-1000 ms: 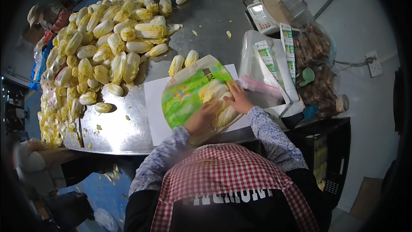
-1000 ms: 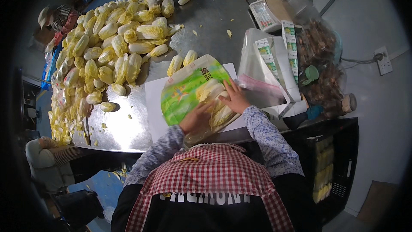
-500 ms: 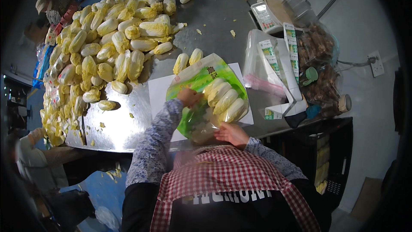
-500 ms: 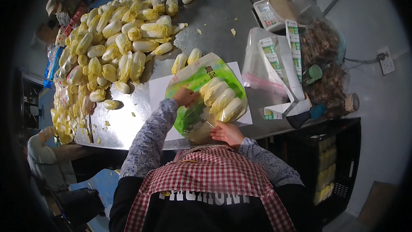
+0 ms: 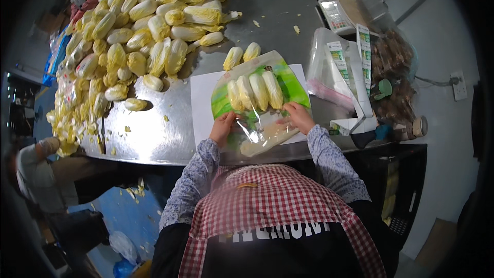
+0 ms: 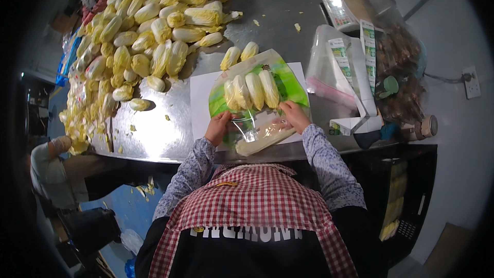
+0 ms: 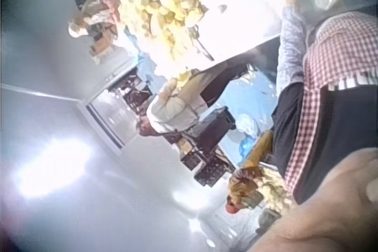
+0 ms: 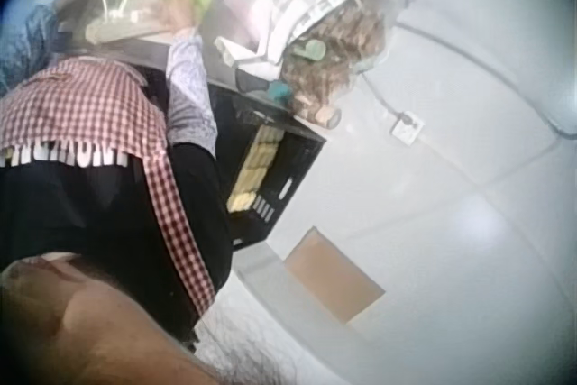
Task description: The person places napa cabbage pieces into plastic bags, seals them, and places the finished packages into a black crate. The person repeats this process continuously.
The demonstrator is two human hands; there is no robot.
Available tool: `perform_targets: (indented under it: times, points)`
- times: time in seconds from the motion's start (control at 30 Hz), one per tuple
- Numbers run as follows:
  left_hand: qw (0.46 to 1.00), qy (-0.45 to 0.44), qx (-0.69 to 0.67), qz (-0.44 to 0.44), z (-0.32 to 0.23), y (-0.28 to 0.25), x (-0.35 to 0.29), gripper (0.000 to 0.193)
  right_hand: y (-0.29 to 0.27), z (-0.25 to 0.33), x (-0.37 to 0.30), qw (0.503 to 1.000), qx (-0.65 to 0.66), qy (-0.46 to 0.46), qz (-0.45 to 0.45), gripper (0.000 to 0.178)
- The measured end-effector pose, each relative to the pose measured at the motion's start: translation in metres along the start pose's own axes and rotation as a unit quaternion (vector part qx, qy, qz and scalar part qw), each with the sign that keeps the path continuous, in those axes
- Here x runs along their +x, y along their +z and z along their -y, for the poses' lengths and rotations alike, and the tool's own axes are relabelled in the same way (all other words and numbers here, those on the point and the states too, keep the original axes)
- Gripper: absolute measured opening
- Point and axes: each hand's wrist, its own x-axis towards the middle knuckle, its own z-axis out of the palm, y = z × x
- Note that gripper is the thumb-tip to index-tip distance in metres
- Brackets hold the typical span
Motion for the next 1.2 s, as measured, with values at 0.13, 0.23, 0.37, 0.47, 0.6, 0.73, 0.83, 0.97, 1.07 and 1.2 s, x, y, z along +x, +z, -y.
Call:
perform_targets:
  times: [0.13, 0.23, 0.37, 0.47, 0.6, 0.73, 0.83, 0.97, 1.07, 1.2]
  points:
    - [0.994, -0.09, -0.067, 0.011, -0.015, 0.017, -0.036, 0.056, -0.009, -0.015, 0.008, 0.887, -0.378, -0.187, -0.188, 0.024]
    - [0.99, -0.137, 0.024, 0.024, -0.027, 0.031, -0.072, 0.063, 0.028, 0.011, -0.027, 0.838, -0.423, -0.307, -0.156, 0.017]
    - [0.986, -0.144, 0.069, 0.044, 0.003, 0.04, -0.095, 0.044, 0.076, 0.005, -0.054, 0.888, -0.362, -0.269, 0.093, 0.008]
    - [0.985, -0.175, -0.003, -0.002, -0.004, 0.032, -0.107, 0.033, 0.091, -0.017, -0.058, 0.892, -0.356, -0.237, 0.148, 0.008]
    - [0.974, -0.189, -0.113, 0.046, -0.014, 0.029, -0.115, 0.025, 0.109, -0.024, -0.061, 0.889, -0.357, -0.243, 0.15, 0.011]
    - [0.948, -0.18, -0.236, 0.117, 0.004, 0.031, -0.113, 0.025, 0.118, -0.023, -0.064, 0.861, -0.406, -0.273, 0.139, 0.01]
    - [0.925, -0.192, -0.296, 0.141, 0.006, 0.032, -0.111, 0.025, 0.12, -0.022, -0.067, 0.836, -0.455, -0.276, 0.132, 0.009]
    - [0.907, -0.211, -0.33, 0.155, 0.001, 0.037, -0.111, 0.025, 0.119, -0.021, -0.072, 0.817, -0.496, -0.267, 0.122, 0.01]
    - [0.907, -0.198, -0.332, 0.169, 0.017, 0.037, -0.104, 0.028, 0.12, -0.024, -0.074, 0.802, -0.526, -0.261, 0.11, 0.011]
    - [0.915, -0.187, -0.308, 0.183, 0.025, 0.037, -0.1, 0.029, 0.123, -0.038, -0.07, 0.768, -0.57, -0.281, 0.074, 0.013]
